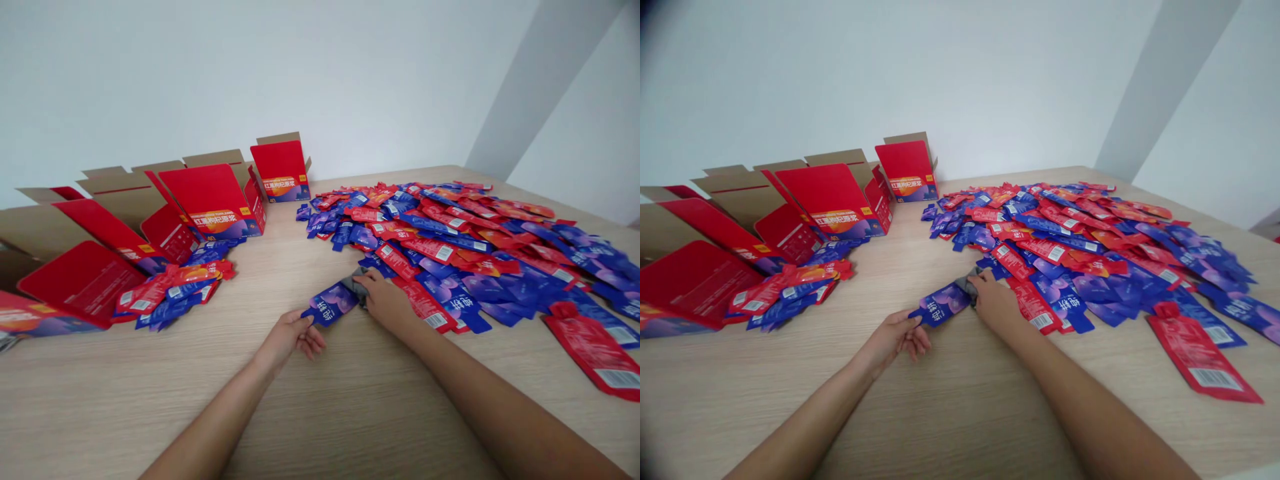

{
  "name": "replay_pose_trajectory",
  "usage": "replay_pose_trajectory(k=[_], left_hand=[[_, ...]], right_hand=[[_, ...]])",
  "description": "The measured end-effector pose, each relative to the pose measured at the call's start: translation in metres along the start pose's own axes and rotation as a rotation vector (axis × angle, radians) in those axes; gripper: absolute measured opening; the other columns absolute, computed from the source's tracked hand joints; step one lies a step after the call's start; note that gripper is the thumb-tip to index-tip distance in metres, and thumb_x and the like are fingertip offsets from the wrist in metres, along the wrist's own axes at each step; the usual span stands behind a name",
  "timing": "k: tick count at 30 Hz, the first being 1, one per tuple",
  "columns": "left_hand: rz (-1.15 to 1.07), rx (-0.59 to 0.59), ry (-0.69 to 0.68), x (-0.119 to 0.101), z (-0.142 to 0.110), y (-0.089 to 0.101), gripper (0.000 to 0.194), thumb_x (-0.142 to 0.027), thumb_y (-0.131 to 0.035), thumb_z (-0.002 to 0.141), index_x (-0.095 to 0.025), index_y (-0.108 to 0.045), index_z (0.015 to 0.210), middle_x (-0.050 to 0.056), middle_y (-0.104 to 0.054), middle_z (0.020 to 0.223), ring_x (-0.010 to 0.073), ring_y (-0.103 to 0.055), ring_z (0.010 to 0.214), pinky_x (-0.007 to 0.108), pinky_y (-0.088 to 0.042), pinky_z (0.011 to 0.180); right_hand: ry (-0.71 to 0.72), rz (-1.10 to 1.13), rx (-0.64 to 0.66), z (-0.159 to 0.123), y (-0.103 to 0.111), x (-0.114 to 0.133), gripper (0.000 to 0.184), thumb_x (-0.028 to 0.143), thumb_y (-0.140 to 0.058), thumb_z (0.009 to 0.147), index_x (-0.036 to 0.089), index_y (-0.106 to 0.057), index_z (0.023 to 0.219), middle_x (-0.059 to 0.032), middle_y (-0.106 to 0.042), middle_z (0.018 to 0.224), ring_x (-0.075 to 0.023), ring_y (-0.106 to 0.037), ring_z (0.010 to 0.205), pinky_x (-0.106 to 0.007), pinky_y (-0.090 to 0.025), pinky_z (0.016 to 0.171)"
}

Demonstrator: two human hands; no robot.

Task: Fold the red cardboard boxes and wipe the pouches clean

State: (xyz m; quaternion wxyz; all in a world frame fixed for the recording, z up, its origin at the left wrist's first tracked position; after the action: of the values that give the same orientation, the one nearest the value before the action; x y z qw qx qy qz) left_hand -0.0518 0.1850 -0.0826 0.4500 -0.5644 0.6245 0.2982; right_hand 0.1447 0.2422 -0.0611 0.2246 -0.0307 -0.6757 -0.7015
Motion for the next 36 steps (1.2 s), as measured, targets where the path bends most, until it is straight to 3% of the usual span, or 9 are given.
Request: replay_pose_trajectory(k=[5,11,14,18,20,23,26,29,36], left_hand=[[0.128,-0.113,-0.167,-0.011,0.005,0.013,0.038,-0.022,-0.054,0.071,-0.012,-0.059,0.108,0.004,-0.068,0.068,0.014,-0.06,0.057,0.026,-0.047,0.055],[0.13,-0.142,-0.201,-0.013,0.006,0.017,0.042,-0.009,-0.049,0.057,-0.013,-0.068,0.094,0.003,-0.067,0.075,0.0123,-0.057,0.064,0.025,-0.045,0.062],[0.127,-0.167,-0.237,-0.012,0.004,0.013,0.032,-0.013,-0.054,0.06,-0.013,-0.064,0.09,0.0,-0.062,0.064,0.0091,-0.051,0.053,0.021,-0.04,0.051],[0.195,-0.156,-0.266,-0.015,0.002,0.005,0.019,-0.009,-0.054,0.057,-0.015,-0.058,0.075,-0.003,-0.058,0.057,0.0087,-0.051,0.049,0.02,-0.04,0.048],[0.218,-0.159,-0.256,-0.016,0.002,0.002,0.017,-0.008,-0.053,0.058,-0.016,-0.056,0.072,-0.003,-0.057,0.058,0.0096,-0.053,0.05,0.021,-0.043,0.049],[0.196,-0.195,-0.224,-0.014,0.005,0.004,0.015,-0.013,-0.056,0.064,-0.016,-0.053,0.078,-0.004,-0.056,0.058,0.0098,-0.052,0.047,0.02,-0.041,0.042],[0.143,-0.361,-0.286,-0.013,0.007,0.012,0.025,-0.014,-0.062,0.066,-0.015,-0.053,0.089,-0.002,-0.059,0.069,0.0079,-0.053,0.05,0.019,-0.044,0.044],[0.015,-0.453,-0.294,-0.013,0.008,0.018,0.034,-0.01,-0.063,0.067,-0.015,-0.051,0.099,0.005,-0.062,0.09,0.01,-0.061,0.067,0.022,-0.052,0.06],[-0.03,-0.189,-0.099,-0.01,0.015,0.0,0.022,-0.019,-0.062,0.072,-0.011,-0.052,0.09,0.002,-0.062,0.064,0.0134,-0.062,0.052,0.023,-0.049,0.046]], right_hand=[[0.021,0.357,-0.234,0.006,-0.001,-0.027,0.044,0.013,-0.04,0.079,0.025,-0.054,0.12,-0.0036,-0.055,0.121,-0.0203,-0.053,0.108,-0.035,-0.043,0.09],[0.049,0.567,-0.428,0.004,0.004,-0.027,0.04,0.017,-0.042,0.078,0.023,-0.057,0.114,-0.0048,-0.06,0.11,-0.0211,-0.054,0.105,-0.041,-0.041,0.094],[0.174,0.453,-0.311,-0.011,0.005,0.007,0.047,0.013,-0.041,0.077,0.022,-0.051,0.122,-0.0074,-0.053,0.12,-0.0206,-0.052,0.107,-0.037,-0.043,0.09],[0.353,0.217,0.045,-0.035,-0.006,0.061,0.058,0.014,-0.044,0.076,0.022,-0.04,0.133,-0.0099,-0.044,0.131,-0.0215,-0.054,0.103,-0.034,-0.047,0.083],[0.379,0.167,0.129,-0.04,-0.007,0.071,0.059,0.015,-0.043,0.077,0.021,-0.037,0.135,-0.0106,-0.043,0.132,-0.0208,-0.055,0.102,-0.033,-0.046,0.084],[0.303,0.137,0.042,-0.033,0.004,0.059,0.057,0.014,-0.042,0.079,0.021,-0.037,0.135,-0.0098,-0.042,0.133,-0.0209,-0.053,0.107,-0.032,-0.046,0.084],[0.137,0.066,-0.085,-0.019,0.016,0.031,0.056,0.014,-0.04,0.081,0.022,-0.036,0.136,-0.0094,-0.04,0.136,-0.0227,-0.051,0.11,-0.031,-0.047,0.08],[0.015,-0.044,-0.028,-0.009,0.014,0.011,0.053,0.014,-0.039,0.082,0.023,-0.039,0.134,-0.0092,-0.043,0.135,-0.023,-0.057,0.1,-0.032,-0.048,0.073],[0.091,-0.042,0.046,-0.01,0.001,0.027,0.053,0.014,-0.041,0.08,0.022,-0.043,0.132,-0.0096,-0.045,0.133,-0.0216,-0.059,0.096,-0.031,-0.047,0.077]])
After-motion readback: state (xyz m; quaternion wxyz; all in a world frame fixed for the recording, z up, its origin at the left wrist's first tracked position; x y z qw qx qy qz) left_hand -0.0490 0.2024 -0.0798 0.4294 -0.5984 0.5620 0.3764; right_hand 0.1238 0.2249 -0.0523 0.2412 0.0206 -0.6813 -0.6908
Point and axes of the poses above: each hand's wrist, its own z-axis towards the middle knuckle, its own y-axis out of the back of the hand, x = y × z, the point moved 4 cm from there along z, towards the middle knuckle
